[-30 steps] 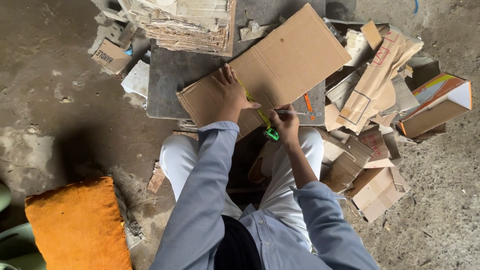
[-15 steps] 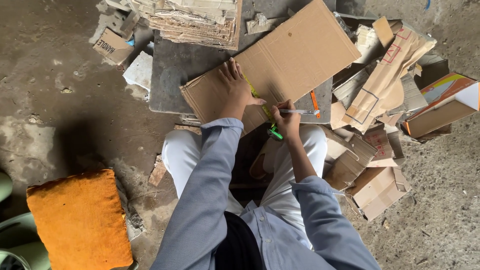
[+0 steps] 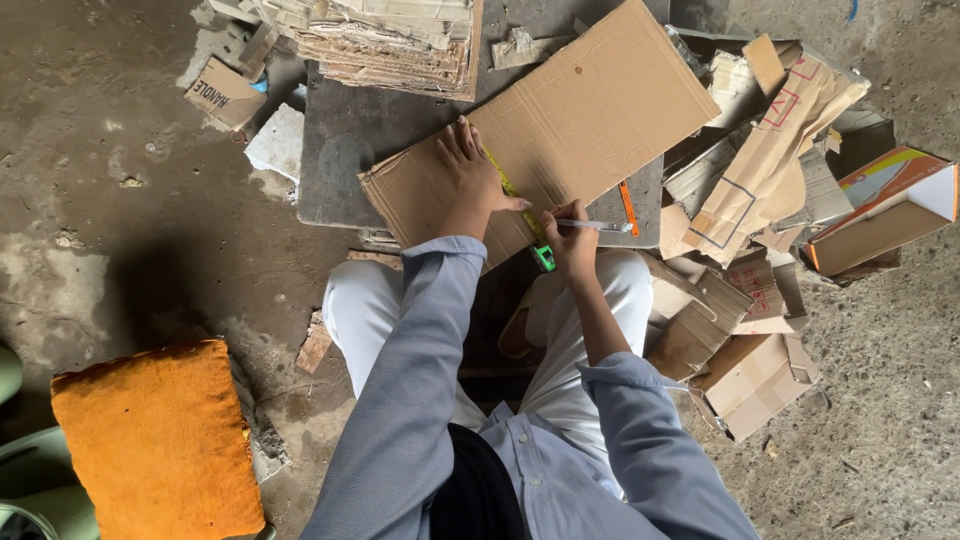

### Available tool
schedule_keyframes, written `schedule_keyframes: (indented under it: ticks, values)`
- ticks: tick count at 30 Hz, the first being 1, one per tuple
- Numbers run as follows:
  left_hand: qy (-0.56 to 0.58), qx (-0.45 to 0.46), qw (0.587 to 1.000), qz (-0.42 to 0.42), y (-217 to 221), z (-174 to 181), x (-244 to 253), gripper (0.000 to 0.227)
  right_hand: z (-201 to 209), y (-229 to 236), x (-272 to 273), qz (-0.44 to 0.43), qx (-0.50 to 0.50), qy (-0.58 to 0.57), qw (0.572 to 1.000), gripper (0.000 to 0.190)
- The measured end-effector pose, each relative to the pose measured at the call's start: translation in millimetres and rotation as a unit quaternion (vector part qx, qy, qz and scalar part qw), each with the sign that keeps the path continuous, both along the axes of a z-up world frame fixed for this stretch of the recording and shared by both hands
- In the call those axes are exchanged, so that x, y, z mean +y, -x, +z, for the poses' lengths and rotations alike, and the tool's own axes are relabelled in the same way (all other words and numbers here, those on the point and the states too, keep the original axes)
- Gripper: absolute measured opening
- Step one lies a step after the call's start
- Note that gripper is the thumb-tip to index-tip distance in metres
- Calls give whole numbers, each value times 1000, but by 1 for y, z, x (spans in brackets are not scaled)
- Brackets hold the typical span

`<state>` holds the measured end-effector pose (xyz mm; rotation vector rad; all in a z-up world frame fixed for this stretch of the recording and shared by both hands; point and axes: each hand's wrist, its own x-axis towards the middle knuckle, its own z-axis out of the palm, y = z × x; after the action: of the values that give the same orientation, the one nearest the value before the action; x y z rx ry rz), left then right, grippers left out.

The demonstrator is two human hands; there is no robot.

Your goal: Measuring and marking a piece of cardboard using a tape measure and a pen.

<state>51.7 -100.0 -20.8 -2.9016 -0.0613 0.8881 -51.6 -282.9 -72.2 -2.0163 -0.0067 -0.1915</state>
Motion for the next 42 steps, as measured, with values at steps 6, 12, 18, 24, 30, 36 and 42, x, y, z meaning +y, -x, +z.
schedule_keyframes:
  ticks: [6, 12, 18, 24, 30, 36, 42]
  values:
    - [-1, 4, 1000, -1, -1, -3, 1, 159, 3, 0, -1, 14, -9, -3, 1000, 19]
    - [3, 5, 1000, 0, 0, 1, -1, 158, -4, 0, -1, 10, -16, 2, 1000, 19]
    - [-4, 2, 1000, 0, 0, 2, -1, 158, -15, -2, 1, -20, -13, 2, 1000, 17]
    - [-5, 18, 1000, -5, 3, 9, 0, 159, 28, 37, 2, -105, -16, -71, 992, 16]
    - [-11, 28, 1000, 1, 1, 13, -3, 161, 18, 119, 33, -241, 65, -208, 946, 9]
    - [-11, 16, 1000, -6, 5, 21, -1, 157, 21, 95, 48, -88, 165, 8, 982, 76]
    - [64, -42, 997, -17, 0, -9, 14, 153, -57, 78, 19, -71, 155, 79, 982, 50]
